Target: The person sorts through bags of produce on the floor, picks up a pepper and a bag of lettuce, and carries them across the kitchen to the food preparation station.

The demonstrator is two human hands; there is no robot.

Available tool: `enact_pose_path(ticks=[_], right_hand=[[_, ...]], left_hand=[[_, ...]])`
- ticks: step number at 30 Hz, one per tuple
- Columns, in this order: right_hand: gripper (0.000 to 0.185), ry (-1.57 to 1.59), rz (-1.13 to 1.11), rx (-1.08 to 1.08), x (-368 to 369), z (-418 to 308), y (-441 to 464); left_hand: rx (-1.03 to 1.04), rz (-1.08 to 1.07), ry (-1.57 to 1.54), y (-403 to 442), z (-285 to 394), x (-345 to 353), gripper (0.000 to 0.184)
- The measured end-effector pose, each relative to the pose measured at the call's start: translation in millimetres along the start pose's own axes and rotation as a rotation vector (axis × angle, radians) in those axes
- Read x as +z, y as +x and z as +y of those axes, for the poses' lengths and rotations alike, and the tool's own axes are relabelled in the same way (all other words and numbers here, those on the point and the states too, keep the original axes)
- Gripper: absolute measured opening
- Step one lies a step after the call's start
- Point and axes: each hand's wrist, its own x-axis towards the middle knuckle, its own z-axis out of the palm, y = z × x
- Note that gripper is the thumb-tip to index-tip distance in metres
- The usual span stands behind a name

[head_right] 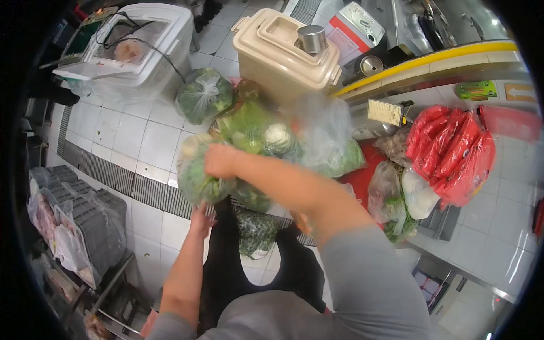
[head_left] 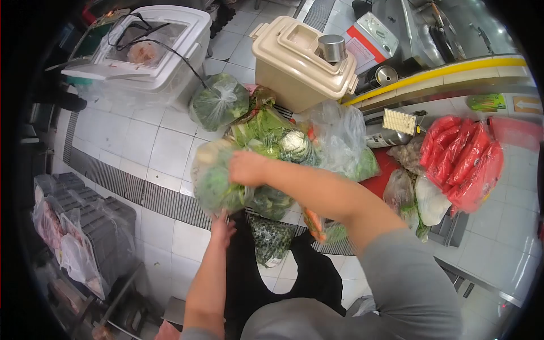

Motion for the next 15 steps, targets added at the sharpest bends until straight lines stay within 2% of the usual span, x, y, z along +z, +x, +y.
enact_pose_path(ticks=[2, 4, 6, 7, 8, 9, 10, 11, 12, 14, 15], right_hand=[[0.011, 0.011, 0.025, 0.09, 64.5, 37.1, 9.7], [0.011, 0.026, 0.043, 0.178, 112.9, 51.6, 6.1], [0.017, 0.055, 0.036, 0.467, 148.6, 47.0, -0.3], [0.017, 0.085, 0.027, 0.477, 162.9, 45.4, -11.8], [0.024, 0.201, 0.218, 0.546, 163.7, 50.5, -31.7], [0.03, 0.308, 0.416, 0.612, 161.7, 59.3, -53.8], [0.035, 0.337, 0.537, 0.767, 166.2, 66.1, -77.9], [0.04, 0.378, 0.654, 0.921, 181.9, 69.7, -103.0], [0.039, 0.485, 0.674, 1.217, 205.1, 67.7, -127.8], [0.035, 0.473, 0.692, 1.338, 248.4, 47.0, -180.6], [0.032, 0.582, 0.644, 1.438, 282.8, 33.1, -197.0]], left_hand=[[0.579, -0.082, 0.256, 92.7, -5.0, -1.9, 0.081], [0.466, -0.12, 0.32, 83.4, 28.0, 24.1, 0.079], [0.332, -0.144, 0.391, 82.9, 22.8, 24.3, 0.076], [0.448, -0.164, 0.612, 82.2, 8.2, 13.1, 0.073], [0.569, -0.19, 0.834, 67.7, 2.7, 9.8, 0.071], [0.55, -0.161, 1.101, 42.5, -5.5, 2.0, 0.075], [0.654, -0.155, 1.191, 32.9, -30.5, -16.1, 0.076], [0.578, -0.152, 1.361, 18.0, -41.6, -20.4, 0.078], [0.474, -0.157, 1.535, -3.0, -55.5, -29.8, 0.08], [0.389, -0.182, 1.64, -21.4, -90.0, -55.4, 0.081], [0.38, -0.186, 1.712, -18.6, -98.2, -55.4, 0.082]])
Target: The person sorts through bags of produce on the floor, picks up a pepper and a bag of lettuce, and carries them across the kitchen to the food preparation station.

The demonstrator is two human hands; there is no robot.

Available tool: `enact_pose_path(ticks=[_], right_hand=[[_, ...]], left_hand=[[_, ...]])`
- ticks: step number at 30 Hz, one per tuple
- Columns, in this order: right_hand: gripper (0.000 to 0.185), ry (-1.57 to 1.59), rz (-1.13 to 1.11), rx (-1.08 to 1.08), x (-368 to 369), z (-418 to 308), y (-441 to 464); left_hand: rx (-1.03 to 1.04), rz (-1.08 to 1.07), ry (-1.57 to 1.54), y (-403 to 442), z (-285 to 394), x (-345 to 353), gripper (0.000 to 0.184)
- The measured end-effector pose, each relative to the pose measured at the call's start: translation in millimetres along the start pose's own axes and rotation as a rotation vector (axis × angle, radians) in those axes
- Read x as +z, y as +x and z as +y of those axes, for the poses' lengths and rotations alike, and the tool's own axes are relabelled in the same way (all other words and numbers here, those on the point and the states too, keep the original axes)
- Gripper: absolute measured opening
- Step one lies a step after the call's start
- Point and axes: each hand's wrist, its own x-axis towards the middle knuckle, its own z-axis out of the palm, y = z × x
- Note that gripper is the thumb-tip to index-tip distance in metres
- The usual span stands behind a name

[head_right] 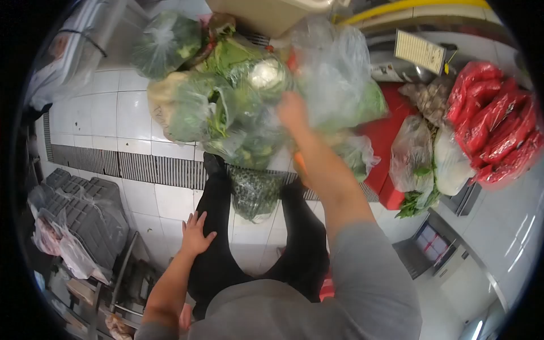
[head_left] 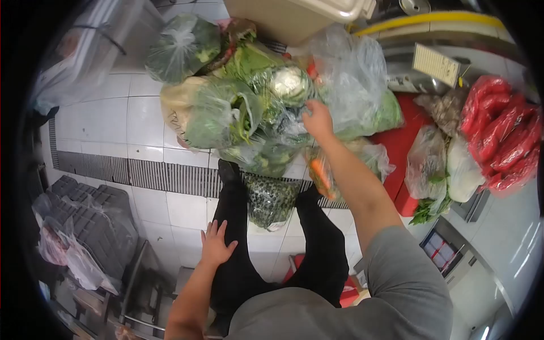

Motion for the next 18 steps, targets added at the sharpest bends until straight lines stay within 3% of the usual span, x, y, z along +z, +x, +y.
enact_pose_path(ticks=[1, 3, 4, 5, 6, 9, 12, 15, 17, 18], right_hand=[[0.03, 0.025, -0.05, 0.139, 24.0, 40.7, -27.7], [0.026, -0.056, -0.096, 0.146, 65.3, 94.9, -101.9], [0.027, 0.133, -0.238, 0.471, 90.5, 113.2, -145.8], [0.034, -0.07, -0.571, 0.593, 83.5, 106.3, -167.5], [0.042, -0.003, -0.531, 0.449, 131.2, 139.0, -228.1], [0.061, 0.138, -0.942, 0.739, 133.0, 122.3, -284.2], [0.064, 0.254, -0.818, 0.927, 180.2, 145.2, -351.7], [0.063, 0.355, -0.813, 1.016, 194.2, 155.2, -352.6], [0.056, 0.288, -0.42, 0.892, 191.4, 151.8, -329.7], [0.053, 0.284, -0.179, 0.732, 183.6, 148.8, -302.0]], left_hand=[[0.002, -0.019, 0.017, 3.1, 1.2, 2.6, 0.082], [0.015, 0.069, 0.026, 10.1, 4.9, 5.6, 0.078], [0.009, 0.052, 0.043, 10.7, 7.8, 4.8, 0.078], [0.016, 0.039, 0.087, 14.7, 13.6, 1.2, 0.074], [0.025, 0.025, 0.133, 19.7, 18.7, -1.3, 0.071], [0.019, 0.02, 0.189, 24.9, 20.6, -1.6, 0.067], [0.013, -0.005, 0.214, 30.9, 27.1, -5.8, 0.063], [0.043, -0.001, 0.256, 37.7, 41.0, -9.2, 0.061], [0.064, 0.006, 0.28, 42.5, 49.9, -8.9, 0.06], [0.075, 0.014, 0.291, 42.2, 53.3, -8.8, 0.059]])
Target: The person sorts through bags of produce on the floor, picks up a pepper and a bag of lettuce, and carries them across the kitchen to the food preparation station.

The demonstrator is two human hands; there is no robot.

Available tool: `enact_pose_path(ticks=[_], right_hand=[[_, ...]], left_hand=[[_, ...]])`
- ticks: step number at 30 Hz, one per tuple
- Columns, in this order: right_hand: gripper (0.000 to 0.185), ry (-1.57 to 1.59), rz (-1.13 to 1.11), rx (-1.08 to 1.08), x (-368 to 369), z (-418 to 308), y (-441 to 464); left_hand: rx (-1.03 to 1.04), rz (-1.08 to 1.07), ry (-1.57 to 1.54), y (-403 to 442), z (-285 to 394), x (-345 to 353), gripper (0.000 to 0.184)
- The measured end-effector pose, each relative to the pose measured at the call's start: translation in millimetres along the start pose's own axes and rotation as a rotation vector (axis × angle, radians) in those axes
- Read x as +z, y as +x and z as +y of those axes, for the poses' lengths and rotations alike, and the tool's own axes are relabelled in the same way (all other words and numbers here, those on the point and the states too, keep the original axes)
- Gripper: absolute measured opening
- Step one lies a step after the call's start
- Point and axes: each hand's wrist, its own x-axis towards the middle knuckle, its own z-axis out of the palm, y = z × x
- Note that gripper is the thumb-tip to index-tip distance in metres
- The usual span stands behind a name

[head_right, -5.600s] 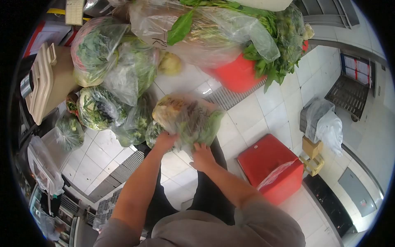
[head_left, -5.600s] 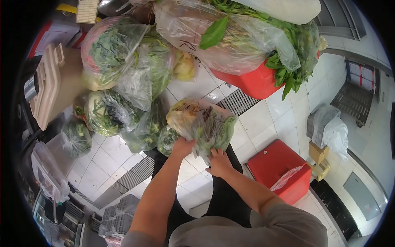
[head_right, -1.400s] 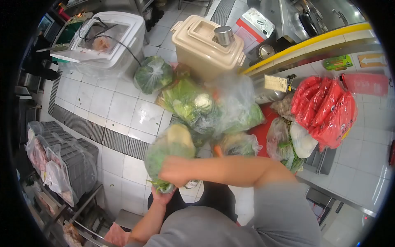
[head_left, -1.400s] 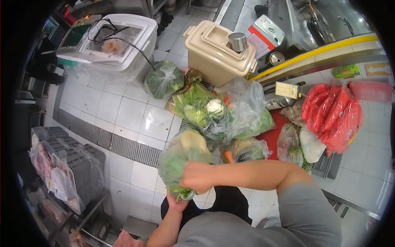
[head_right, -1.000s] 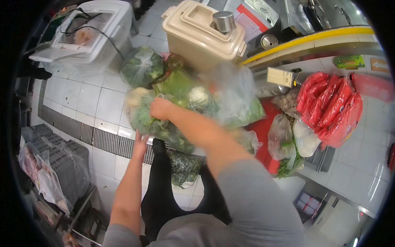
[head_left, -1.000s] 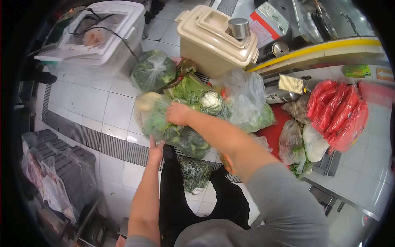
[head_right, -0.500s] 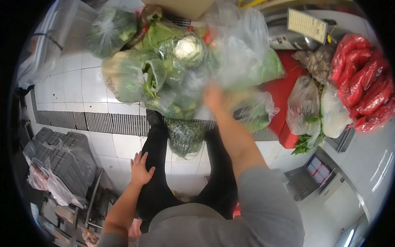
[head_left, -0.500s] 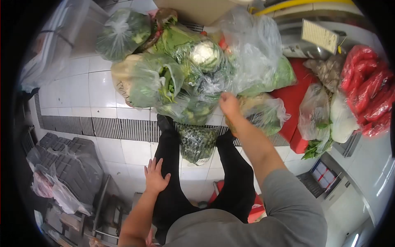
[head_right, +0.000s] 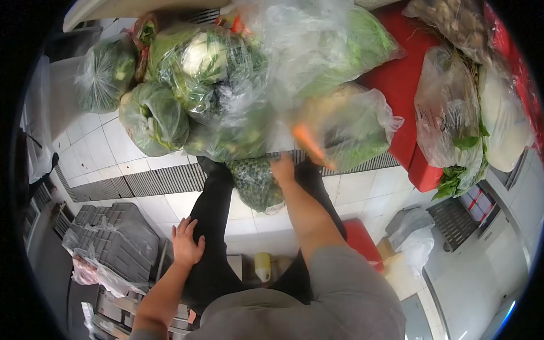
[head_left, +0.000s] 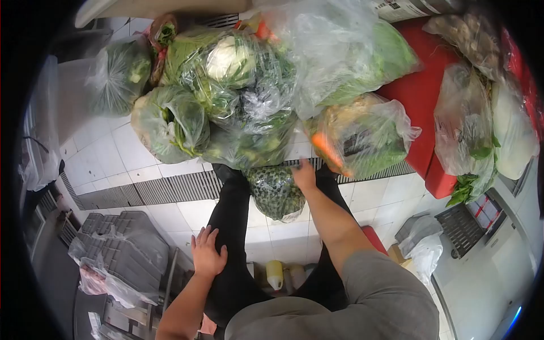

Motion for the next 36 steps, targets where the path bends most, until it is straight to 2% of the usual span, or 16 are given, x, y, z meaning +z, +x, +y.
enact_pose_path(ticks=[2, 4, 6, 8, 9, 11, 12, 15, 20, 22, 25, 26, 28, 30, 32, 36], right_hand=[[0.041, 0.057, 0.312, -0.322, -58.2, -94.4, 36.1], [0.038, 0.012, 0.4, -0.631, -110.6, -167.6, 78.6], [0.033, -0.091, 0.208, -0.737, -150.6, -228.7, 125.5], [0.03, -0.152, 0.004, -0.558, -173.4, -272.7, 181.0], [0.028, -0.141, 0.179, -0.593, -182.3, -277.3, 215.1], [0.023, -0.062, 0.16, -0.491, -246.0, -296.2, 278.9], [0.032, -0.109, 0.231, -0.348, -284.6, -311.1, 281.3], [0.07, -0.032, 0.498, -0.373, -348.4, -284.3, 347.1], [0.085, -0.778, 0.685, -0.753, -298.5, -294.4, 229.4], [0.077, -0.859, 0.244, -1.096, -274.5, -300.2, 193.0], [0.05, -1.038, 0.139, -1.249, -228.5, -278.8, 209.9], [0.05, -1.038, 0.143, -1.251, -235.3, -285.3, 218.5], [0.026, -1.138, 0.112, -0.891, -269.4, -303.1, 241.1], [0.016, -1.033, 0.499, -0.857, -320.3, -288.7, 273.7], [0.019, -1.119, 0.406, -0.474, -373.0, -306.5, 269.6], [0.022, -1.168, 0.366, -0.558, -369.2, -353.3, 239.5]], left_hand=[[0.0, 0.002, 0.024, 0.4, 5.8, 1.4, 0.059], [-0.002, 0.017, 0.039, 4.1, 11.5, 1.8, 0.059], [-0.012, -0.003, 0.042, 5.6, 16.3, 2.7, 0.058], [-0.016, 0.016, 0.033, 6.4, 20.0, 6.2, 0.057], [-0.014, 0.021, 0.034, 6.5, 20.4, 6.5, 0.056], [-0.027, 0.028, 0.028, 6.0, 24.1, 5.7, 0.056], [-0.035, 0.028, 0.02, 6.7, 25.9, 5.7, 0.056], [-0.04, 0.026, 0.003, 6.5, 25.6, 6.9, 0.056], [-0.065, 0.005, -0.024, 6.7, 26.3, 5.3, 0.056], [-0.065, 0.009, -0.022, 9.3, 25.5, 4.5, 0.056], [-0.06, -0.013, -0.034, 6.6, 25.9, 4.7, 0.055], [-0.056, -0.012, -0.028, 6.6, 24.7, 7.0, 0.055], [-0.055, -0.007, -0.024, 6.7, 22.3, 8.6, 0.054], [-0.057, -0.011, -0.039, 5.4, 20.8, 9.4, 0.054], [-0.063, -0.009, -0.047, 2.9, 19.7, 8.5, 0.054], [-0.06, 0.007, -0.064, 1.3, 15.4, 11.3, 0.053]])
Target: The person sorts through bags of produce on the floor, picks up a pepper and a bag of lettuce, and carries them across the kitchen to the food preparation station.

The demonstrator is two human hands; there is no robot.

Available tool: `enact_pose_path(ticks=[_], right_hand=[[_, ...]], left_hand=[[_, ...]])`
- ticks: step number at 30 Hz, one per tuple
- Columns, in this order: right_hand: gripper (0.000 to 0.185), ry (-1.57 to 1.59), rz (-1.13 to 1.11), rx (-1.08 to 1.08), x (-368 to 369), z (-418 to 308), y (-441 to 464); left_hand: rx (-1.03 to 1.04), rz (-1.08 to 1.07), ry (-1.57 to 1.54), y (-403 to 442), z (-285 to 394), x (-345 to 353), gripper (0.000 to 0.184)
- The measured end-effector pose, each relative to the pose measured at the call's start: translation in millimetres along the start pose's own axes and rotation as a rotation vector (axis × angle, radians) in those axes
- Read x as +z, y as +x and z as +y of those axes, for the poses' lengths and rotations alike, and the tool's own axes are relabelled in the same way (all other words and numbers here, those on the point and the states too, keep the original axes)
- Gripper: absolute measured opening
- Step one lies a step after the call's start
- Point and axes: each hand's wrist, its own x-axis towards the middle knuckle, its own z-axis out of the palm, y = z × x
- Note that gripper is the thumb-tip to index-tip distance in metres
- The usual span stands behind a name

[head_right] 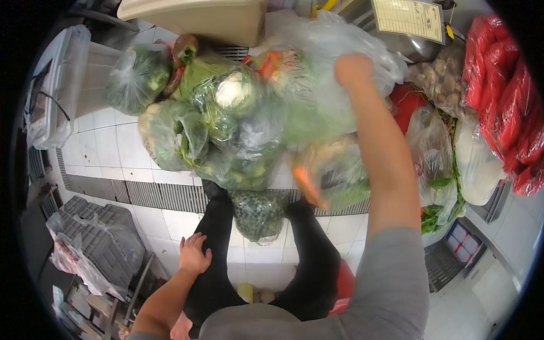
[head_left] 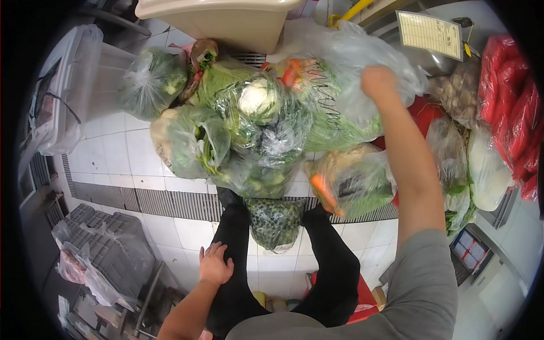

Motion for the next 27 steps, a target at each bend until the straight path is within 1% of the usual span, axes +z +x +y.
enact_pose_path(ticks=[1, 3, 5, 6, 7, 8, 9, 11, 12, 14, 18, 20, 21, 23, 24, 26, 27], right_hand=[[0.024, 0.044, -0.012, -0.095, -12.7, -26.5, -1.8], [0.03, 0.396, 0.041, -0.305, -3.6, -78.8, 3.7], [0.038, 0.905, -0.102, -0.479, -2.1, -120.8, 9.7], [0.038, 0.908, -0.103, -0.484, 19.2, -133.1, 12.2], [0.041, 0.813, 0.103, -0.35, 51.7, -148.6, 17.3], [0.044, 0.712, 0.306, -0.214, 58.5, -160.8, 19.8], [0.044, 0.719, 0.306, -0.22, 65.9, -162.8, 20.9], [0.039, 0.389, 0.193, -0.173, 80.1, -152.0, 14.9], [0.039, 0.387, 0.186, -0.181, 94.2, -147.1, 22.3], [0.038, 0.351, 0.1, -0.213, 114.4, -137.9, 47.1], [0.034, 0.37, 0.084, -0.252, 100.2, -127.3, 50.5], [0.025, 0.282, 0.077, -0.224, 94.1, -131.9, 51.3], [0.025, 0.282, 0.079, -0.228, 93.5, -133.8, 53.9], [0.014, 0.301, 0.073, -0.197, 97.2, -136.3, 57.6], [0.014, 0.302, 0.071, -0.201, 102.2, -136.3, 55.9], [0.012, 0.393, 0.235, -0.283, 106.2, -132.3, 53.4], [0.012, 0.392, 0.237, -0.288, 105.8, -128.9, 50.9]], left_hand=[[-0.003, 0.003, 0.001, 0.0, -1.2, 0.4, 0.053], [0.01, 0.003, 0.013, 1.4, -1.3, 2.1, 0.053], [0.006, 0.009, 0.008, 1.5, -0.7, 1.5, 0.053], [0.009, 0.013, 0.001, 1.4, 0.0, 1.5, 0.053], [0.003, 0.015, 0.001, 0.8, 1.8, 1.7, 0.053], [0.001, 0.03, -0.008, 0.7, 2.5, 1.8, 0.052], [-0.004, 0.041, -0.017, -0.3, 1.3, 2.0, 0.052], [-0.006, 0.062, -0.022, -1.3, -3.1, 5.6, 0.051], [0.003, 0.083, -0.031, -2.8, -2.5, 8.7, 0.051], [0.005, 0.087, -0.054, -4.7, -2.1, 9.8, 0.05], [0.015, 0.099, -0.071, -6.4, -3.1, 11.2, 0.05], [0.018, 0.101, -0.073, -6.7, -2.1, 10.3, 0.05], [0.019, 0.097, -0.073, -7.9, -2.2, 9.9, 0.049], [0.022, 0.11, -0.08, -8.7, -2.0, 10.0, 0.049], [0.029, 0.12, -0.085, -9.3, -1.7, 10.1, 0.049], [0.025, 0.121, -0.087, -9.1, -0.8, 11.0, 0.049], [0.023, 0.124, -0.087, -9.0, -0.7, 11.0, 0.048]])
